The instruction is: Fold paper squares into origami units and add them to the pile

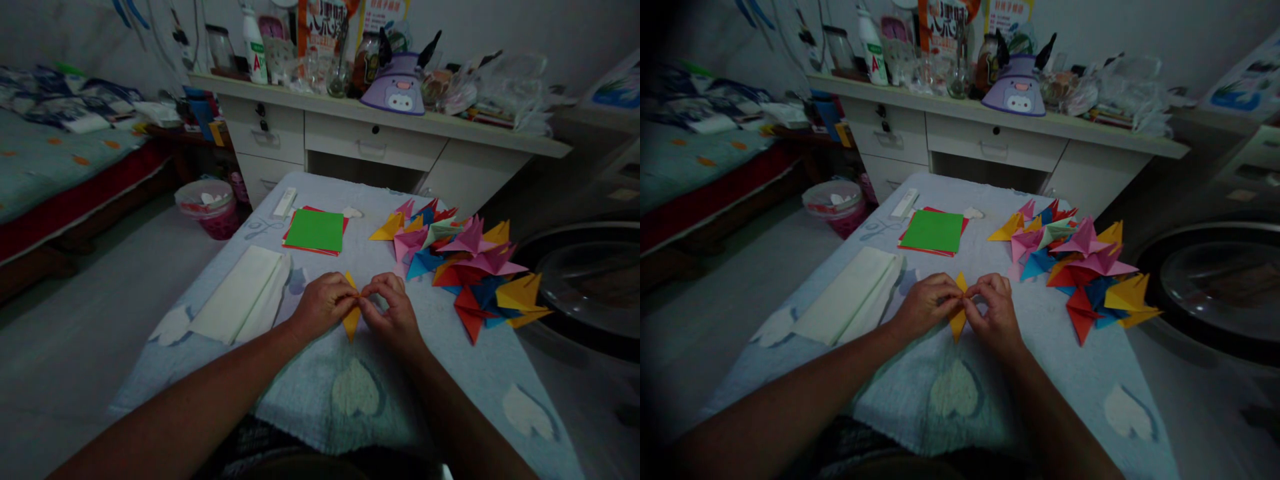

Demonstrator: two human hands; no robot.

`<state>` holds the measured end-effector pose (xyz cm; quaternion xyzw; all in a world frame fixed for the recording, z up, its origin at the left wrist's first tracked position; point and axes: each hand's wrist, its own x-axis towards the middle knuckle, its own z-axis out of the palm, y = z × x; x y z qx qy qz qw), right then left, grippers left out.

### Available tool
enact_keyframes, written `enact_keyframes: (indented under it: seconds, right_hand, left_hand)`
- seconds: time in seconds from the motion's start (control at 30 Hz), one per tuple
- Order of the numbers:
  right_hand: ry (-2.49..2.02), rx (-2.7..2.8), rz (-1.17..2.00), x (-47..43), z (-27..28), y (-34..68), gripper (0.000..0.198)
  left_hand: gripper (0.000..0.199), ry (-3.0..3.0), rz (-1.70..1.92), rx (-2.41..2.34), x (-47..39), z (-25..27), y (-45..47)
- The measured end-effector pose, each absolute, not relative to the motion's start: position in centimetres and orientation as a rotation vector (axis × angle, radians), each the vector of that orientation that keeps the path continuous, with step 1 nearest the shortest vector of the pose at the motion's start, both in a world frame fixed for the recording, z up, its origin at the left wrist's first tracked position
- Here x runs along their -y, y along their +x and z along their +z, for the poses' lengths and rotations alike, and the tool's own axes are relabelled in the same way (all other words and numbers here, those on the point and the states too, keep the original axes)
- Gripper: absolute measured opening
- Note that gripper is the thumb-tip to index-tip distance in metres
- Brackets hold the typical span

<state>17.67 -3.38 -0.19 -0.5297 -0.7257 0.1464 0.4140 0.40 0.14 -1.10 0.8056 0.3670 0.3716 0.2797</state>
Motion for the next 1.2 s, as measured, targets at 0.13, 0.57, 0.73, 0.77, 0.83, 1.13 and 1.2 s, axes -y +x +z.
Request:
enact_keyframes:
  seconds: [0.13, 0.57, 0.73, 0.77, 0.83, 1.13, 1.2]
  right_hand:
    - [-1.318, 1.796, 0.455, 3.49, -0.01, 17.74, 0.006]
    - [-1.303, 1.738, 0.571, 3.27, 0.00, 17.76, 0.008]
    - [-1.272, 1.684, 0.739, 3.12, 0.03, 18.03, 0.010]
    - [-1.268, 1.672, 0.765, 3.10, 0.00, 18.08, 0.011]
    - [-1.259, 1.657, 0.807, 3.07, -0.08, 18.17, 0.013]
    - [-1.254, 1.515, 1.038, 2.92, -0.42, 18.39, 0.017]
    - [-1.254, 1.489, 1.084, 2.87, -0.51, 18.44, 0.020]
  left_hand:
    - [0.014, 2.243, 1.001, -0.980, -0.12, -1.21, 0.42]
    - [0.009, 2.240, 1.073, -0.946, 0.33, -0.60, 0.45]
    - [0.011, 2.292, 1.065, -0.901, 0.27, -0.72, 0.45]
    - [0.011, 2.306, 1.075, -0.892, 0.24, -0.79, 0.47]
    - [0.011, 2.328, 1.121, -0.865, 0.19, -0.94, 0.52]
    - [0.008, 2.310, 1.208, -0.794, 0.08, -1.17, 0.53]
    - [0.009, 2.259, 1.191, -0.795, 0.09, -1.22, 0.51]
